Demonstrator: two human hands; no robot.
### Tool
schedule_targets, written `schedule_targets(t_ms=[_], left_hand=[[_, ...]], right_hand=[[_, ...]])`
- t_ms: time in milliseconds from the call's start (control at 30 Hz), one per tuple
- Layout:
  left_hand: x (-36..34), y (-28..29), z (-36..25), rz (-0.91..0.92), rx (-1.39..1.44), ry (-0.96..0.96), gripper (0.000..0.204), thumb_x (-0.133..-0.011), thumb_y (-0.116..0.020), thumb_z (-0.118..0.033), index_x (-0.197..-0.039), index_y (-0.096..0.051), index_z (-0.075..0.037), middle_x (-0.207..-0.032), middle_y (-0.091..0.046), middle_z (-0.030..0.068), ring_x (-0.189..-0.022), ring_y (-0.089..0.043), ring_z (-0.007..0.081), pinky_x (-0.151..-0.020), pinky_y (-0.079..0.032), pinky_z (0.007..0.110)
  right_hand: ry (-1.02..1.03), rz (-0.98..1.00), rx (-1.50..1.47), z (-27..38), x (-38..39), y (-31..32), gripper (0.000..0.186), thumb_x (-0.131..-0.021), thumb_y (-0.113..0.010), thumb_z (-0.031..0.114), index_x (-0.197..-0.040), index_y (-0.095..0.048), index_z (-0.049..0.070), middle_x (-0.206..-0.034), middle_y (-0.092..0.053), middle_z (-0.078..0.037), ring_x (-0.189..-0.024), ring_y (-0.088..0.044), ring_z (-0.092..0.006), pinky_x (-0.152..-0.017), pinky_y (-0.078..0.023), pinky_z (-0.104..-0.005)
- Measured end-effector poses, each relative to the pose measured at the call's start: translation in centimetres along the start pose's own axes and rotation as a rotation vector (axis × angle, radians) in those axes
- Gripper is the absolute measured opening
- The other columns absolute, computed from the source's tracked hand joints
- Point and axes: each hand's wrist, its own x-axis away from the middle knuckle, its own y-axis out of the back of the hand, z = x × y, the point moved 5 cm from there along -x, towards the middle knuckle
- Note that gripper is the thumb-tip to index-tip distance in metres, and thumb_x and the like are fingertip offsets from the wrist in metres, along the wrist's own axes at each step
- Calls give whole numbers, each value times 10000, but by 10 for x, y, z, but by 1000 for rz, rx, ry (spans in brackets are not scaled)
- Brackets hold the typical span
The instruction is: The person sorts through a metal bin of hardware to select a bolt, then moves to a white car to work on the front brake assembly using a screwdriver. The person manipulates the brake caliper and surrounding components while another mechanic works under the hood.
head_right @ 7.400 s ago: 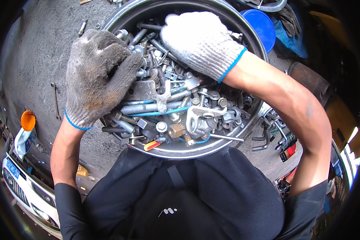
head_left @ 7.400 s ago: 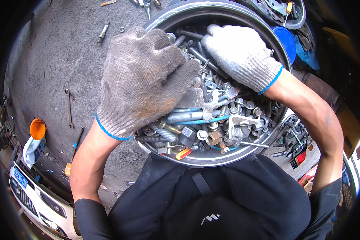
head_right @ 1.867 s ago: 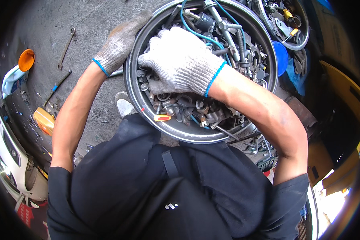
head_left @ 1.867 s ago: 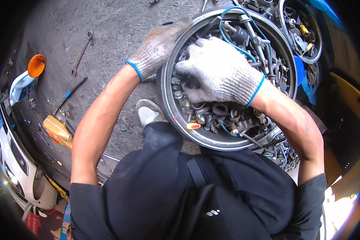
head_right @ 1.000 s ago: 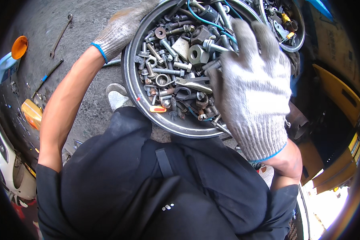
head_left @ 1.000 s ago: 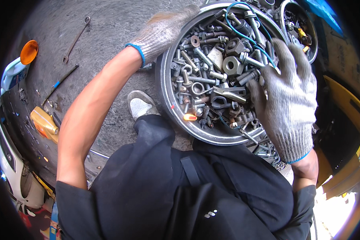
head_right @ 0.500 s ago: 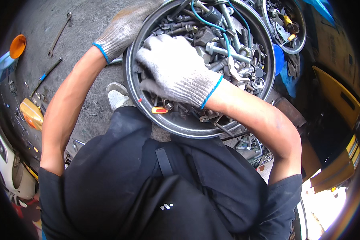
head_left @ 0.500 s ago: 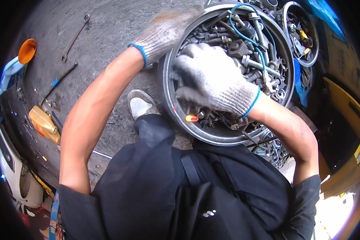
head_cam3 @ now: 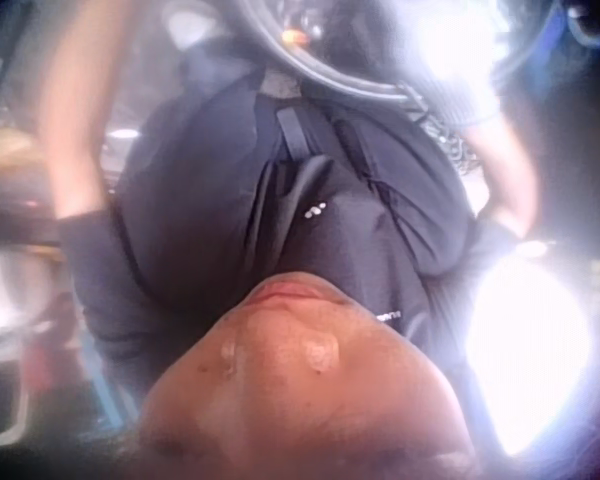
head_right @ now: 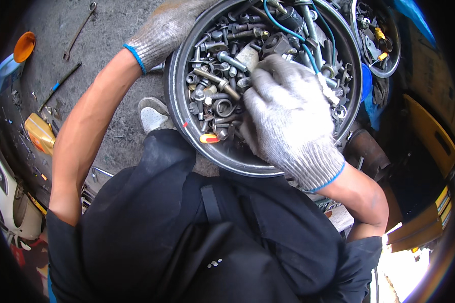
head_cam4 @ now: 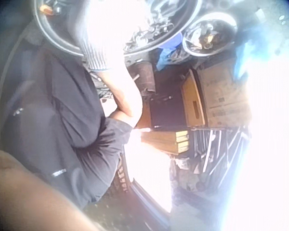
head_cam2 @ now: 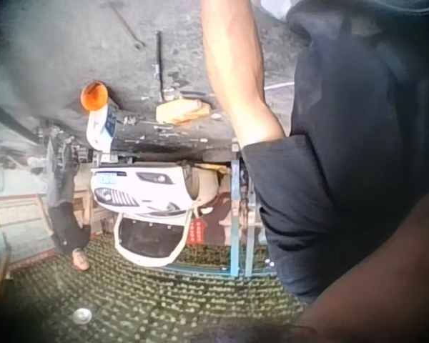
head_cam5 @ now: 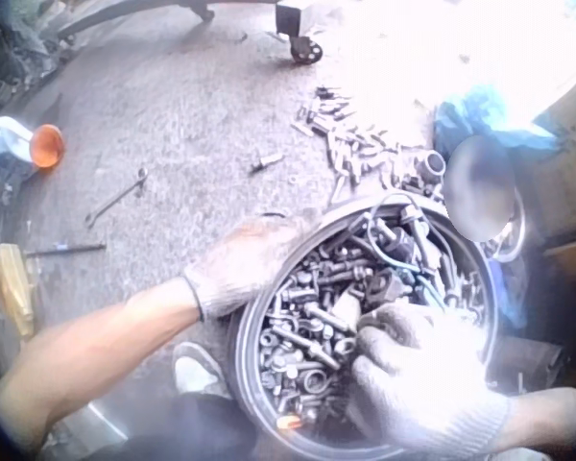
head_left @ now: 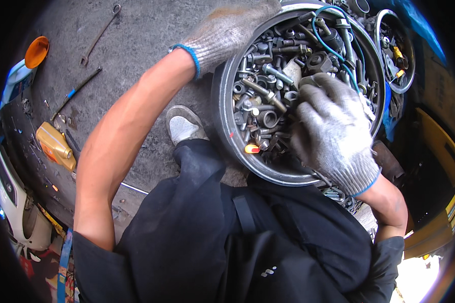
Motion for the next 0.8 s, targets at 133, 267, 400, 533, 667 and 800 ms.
schedule_targets(t_ms=[133,267,400,533,667,800], left_hand=[[-1,-3,2,-38,-118,-91,485,-1135,-373,-369,-1252,-686,-18,-1196,-718,260,-1142,-697,392,-993,-538,445],[0,-2,7,-10,-53,-76,433,-1111,-412,-333,-1277,-675,-31,-1189,-722,248,-1102,-713,390,-955,-560,439],[0,-1,3,-37,-157,-196,372,-1080,-466,-306,-1262,-679,-61,-1148,-731,233,-1028,-734,388,-898,-581,439],[-2,-5,13,15,-100,-48,380,-1084,-467,-353,-1252,-682,-88,-1139,-729,235,-1043,-726,395,-909,-565,456],[0,-3,8,-81,-173,-184,410,-1076,-470,-339,-1306,-670,-66,-1159,-722,252,-1095,-713,393,-955,-550,449],[1,-1,0,-116,-254,-331,402,-1043,-492,-293,-1251,-692,-13,-1193,-716,252,-1151,-686,395,-993,-531,440]], right_hand=[[-123,79,144,6,0,20,322,-774,-761,89,-1092,-741,45,-1330,-658,-124,-1335,-548,-363,-1061,-485,-509],[-42,1,266,5,-18,21,578,-749,-762,54,-1318,-675,107,-1433,-607,-111,-1383,-526,-336,-1104,-466,-486],[295,158,-147,14,-39,-17,692,-722,-785,83,-1389,-608,133,-1432,-601,-108,-1373,-535,-338,-1102,-473,-487],[404,88,-290,12,-56,-42,468,-754,-763,134,-1218,-697,132,-1338,-640,-56,-1233,-576,-316,-996,-528,-442],[454,65,-374,-1,-60,-42,374,-755,-786,127,-1123,-718,119,-1170,-686,-68,-1140,-608,-312,-942,-542,-442],[444,162,-324,3,-51,-40,292,-768,-802,237,-1019,-699,130,-948,-623,-61,-977,-590,-298,-826,-502,-440]])
